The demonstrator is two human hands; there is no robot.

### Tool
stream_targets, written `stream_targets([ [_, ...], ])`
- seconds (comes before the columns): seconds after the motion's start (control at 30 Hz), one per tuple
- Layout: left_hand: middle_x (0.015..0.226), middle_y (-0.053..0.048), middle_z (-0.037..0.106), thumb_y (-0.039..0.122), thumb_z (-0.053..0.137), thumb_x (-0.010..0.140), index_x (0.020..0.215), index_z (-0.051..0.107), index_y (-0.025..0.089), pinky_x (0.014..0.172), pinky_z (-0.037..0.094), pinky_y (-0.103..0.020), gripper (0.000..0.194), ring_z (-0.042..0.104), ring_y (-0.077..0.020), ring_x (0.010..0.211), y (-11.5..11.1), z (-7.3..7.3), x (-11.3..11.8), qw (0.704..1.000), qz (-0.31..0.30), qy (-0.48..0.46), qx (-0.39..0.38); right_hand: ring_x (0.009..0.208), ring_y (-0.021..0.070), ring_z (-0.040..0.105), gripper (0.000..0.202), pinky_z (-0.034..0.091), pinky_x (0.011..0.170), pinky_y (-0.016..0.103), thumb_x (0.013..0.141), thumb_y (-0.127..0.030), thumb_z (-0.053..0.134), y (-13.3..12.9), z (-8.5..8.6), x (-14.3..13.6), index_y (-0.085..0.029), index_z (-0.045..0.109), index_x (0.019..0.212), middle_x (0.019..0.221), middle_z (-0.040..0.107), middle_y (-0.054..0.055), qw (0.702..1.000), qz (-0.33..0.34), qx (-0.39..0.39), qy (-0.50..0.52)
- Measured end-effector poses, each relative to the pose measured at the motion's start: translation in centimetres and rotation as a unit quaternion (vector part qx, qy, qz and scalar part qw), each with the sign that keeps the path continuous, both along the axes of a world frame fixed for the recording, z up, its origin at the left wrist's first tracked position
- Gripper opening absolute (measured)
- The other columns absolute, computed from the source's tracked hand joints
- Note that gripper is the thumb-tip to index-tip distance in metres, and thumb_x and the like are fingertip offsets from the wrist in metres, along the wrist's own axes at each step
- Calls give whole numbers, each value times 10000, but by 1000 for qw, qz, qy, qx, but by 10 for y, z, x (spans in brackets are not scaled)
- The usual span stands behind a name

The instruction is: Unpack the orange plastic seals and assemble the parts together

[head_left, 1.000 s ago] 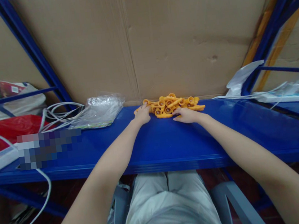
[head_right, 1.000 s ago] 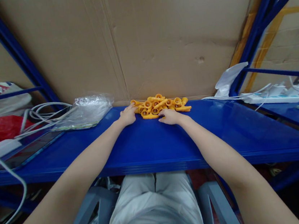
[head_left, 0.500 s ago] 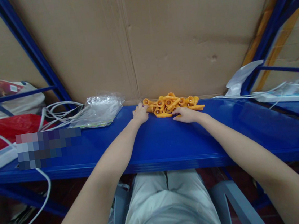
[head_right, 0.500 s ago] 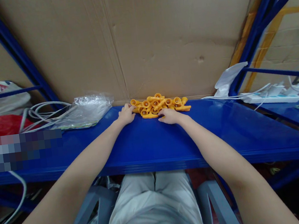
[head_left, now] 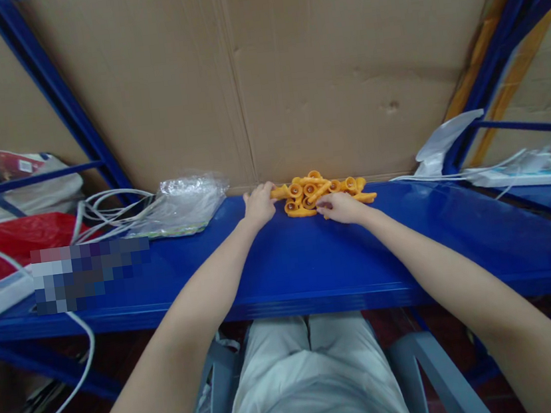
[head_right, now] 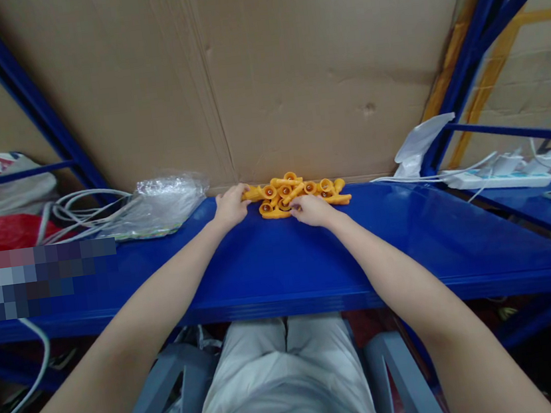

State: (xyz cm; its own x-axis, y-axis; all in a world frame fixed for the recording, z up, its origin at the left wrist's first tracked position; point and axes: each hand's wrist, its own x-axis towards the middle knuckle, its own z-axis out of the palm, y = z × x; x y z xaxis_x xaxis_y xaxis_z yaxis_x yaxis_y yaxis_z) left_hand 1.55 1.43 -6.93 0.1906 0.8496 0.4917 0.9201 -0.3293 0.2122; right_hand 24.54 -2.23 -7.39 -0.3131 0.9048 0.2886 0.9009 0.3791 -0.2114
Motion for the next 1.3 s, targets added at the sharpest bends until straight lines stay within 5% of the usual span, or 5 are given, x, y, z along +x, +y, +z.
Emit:
stream_targets([
  [0.13,1240,-117,693,71,518,902,1211,624,225,1055,382,-464,361,615,-275,1211,-8,4,8,994,-86,15,70,959,245,732,364,576,936,435,997,-337,520,7,-4,-2,-169,680,1278,1103,765,118,982,26,69,173],
  [0.23,1194,-122,705,72,491,903,1227,644,215,1043,383,-459,386,628,-278,1174,-12,5,12,985,-134,39,97,892,201,722,456,608,859,389,1024,-397,462,10,-6,-8,-199,555,1425,1157,730,115,951,90,40,293],
  [0.57,1222,-125,671,43,378,900,1328,602,201,1011,455,-443,508,604,-268,1165,-10,5,11,969,-192,53,146,907,196,710,603,612,887,409,1023,-438,473,10,-14,-14,-243,334,1576,1280,652,129,936,111,-6,334],
  [0.93,1179,-136,692,71,367,943,1332,597,143,987,458,-405,457,634,-254,1117,-28,7,26,959,-214,60,178,630,165,638,706,577,623,337,880,-852,416,19,-5,-3,-241,584,1190,864,660,49,911,81,14,405],
  [1.3,1011,-124,737,183,395,962,1043,671,165,995,410,-474,289,664,-264,969,-24,6,26,961,-174,60,208,567,129,562,640,548,583,296,840,-844,520,15,1,-1,-252,596,1069,741,587,-8,893,99,14,439],
])
